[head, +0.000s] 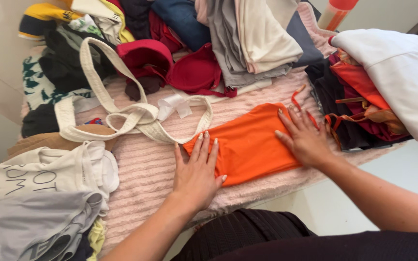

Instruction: The person folds various items of clothing, including underwear, shorts, and trousers, by hand on a flat surface covered with a towel.

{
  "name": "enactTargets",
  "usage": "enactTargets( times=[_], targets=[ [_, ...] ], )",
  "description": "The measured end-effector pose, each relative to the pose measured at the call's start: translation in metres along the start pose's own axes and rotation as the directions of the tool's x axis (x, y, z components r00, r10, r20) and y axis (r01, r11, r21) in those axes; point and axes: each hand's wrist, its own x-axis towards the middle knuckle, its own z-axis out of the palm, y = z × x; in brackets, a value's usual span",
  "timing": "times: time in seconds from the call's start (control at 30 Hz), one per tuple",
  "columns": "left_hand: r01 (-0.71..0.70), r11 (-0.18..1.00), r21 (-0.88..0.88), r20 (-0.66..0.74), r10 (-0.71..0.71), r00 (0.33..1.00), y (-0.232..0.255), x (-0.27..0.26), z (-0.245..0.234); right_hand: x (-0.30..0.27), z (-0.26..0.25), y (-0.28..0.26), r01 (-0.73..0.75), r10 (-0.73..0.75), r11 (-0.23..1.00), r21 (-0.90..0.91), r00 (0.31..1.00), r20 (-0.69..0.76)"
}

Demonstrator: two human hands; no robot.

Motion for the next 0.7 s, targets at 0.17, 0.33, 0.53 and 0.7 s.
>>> enactTargets(
  times=[0.17, 0.33, 0.53, 0.7],
  targets=[
    [-0.114, 0.958, -0.264, -0.324, 0.023, 0.946, 0.003, 0.032, -0.011, -0.013, -0.001, 0.003, 0.106, 0.003, 0.973, 0.205, 0.883, -0.469],
    [-0.152, 0.896, -0.417, -0.371, -0.014, 0.929, 0.001, 0.093, -0.010, -0.069, -0.010, -0.029, -0.044, 0.170, 0.921, 0.386, 0.939, -0.298],
    [0.025, 0.915, -0.403, -0.066, -0.056, 0.996, -0.003, 0.141, -0.020, -0.088, -0.006, -0.044, -0.565, 0.144, 0.325, 0.759, 0.822, 0.551],
    [0.110, 0.691, -0.715, 0.139, -0.014, 0.990, -0.003, 0.138, -0.036, -0.094, -0.019, -0.054, -0.606, 0.038, -0.239, 0.758, 0.775, 0.631]
  ],
)
